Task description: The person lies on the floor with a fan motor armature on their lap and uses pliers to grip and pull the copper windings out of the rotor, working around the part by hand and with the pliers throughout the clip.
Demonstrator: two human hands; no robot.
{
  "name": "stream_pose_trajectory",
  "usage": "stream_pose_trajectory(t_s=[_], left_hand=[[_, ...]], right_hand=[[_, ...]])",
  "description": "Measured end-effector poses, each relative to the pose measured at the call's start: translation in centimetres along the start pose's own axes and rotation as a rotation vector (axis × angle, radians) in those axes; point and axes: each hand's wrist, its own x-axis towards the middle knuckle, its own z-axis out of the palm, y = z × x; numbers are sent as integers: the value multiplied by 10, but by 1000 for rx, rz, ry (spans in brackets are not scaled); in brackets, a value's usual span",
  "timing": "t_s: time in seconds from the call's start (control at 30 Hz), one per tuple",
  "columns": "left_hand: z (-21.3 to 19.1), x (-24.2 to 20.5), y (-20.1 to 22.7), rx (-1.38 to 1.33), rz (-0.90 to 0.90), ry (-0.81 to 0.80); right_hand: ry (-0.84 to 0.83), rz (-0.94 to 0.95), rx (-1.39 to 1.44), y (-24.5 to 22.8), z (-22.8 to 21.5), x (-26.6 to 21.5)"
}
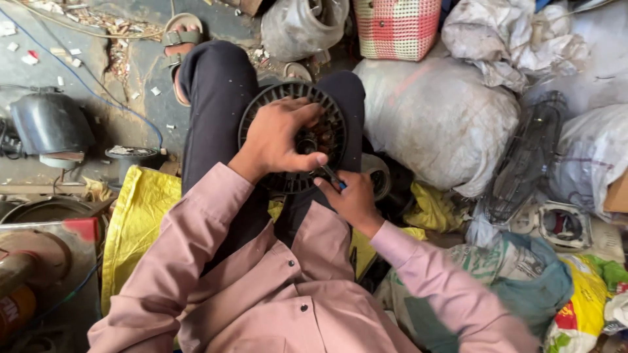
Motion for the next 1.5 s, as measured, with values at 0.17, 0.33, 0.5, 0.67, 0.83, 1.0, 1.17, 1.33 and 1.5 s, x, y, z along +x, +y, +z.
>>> stream_pose_trajectory(t_s=[0.17,0.33,0.5,0.67,0.83,1.0,1.17,1.33,1.5], left_hand=[[1,-4,-4,-112,-27,25],[6,-2,-3,-154,-26,31],[11,0,-4,-94,3,-7],[6,-2,-11,-131,-6,65],[0,4,-11,-131,-44,18],[7,1,-14,-197,-52,33],[10,-1,-15,-216,-40,65],[9,-2,-14,-196,-44,48],[9,-1,-12,-189,-34,72]], right_hand=[[141,-340,-106,-22,-28,-9],[-183,-121,-182,13,-41,7],[-655,380,245,8,-61,51],[-772,109,-103,-21,-75,75],[-661,66,11,11,-59,61],[-818,467,571,28,-61,60],[-900,501,577,33,-67,60],[-927,466,547,17,-70,58],[-905,596,585,7,-65,59]])
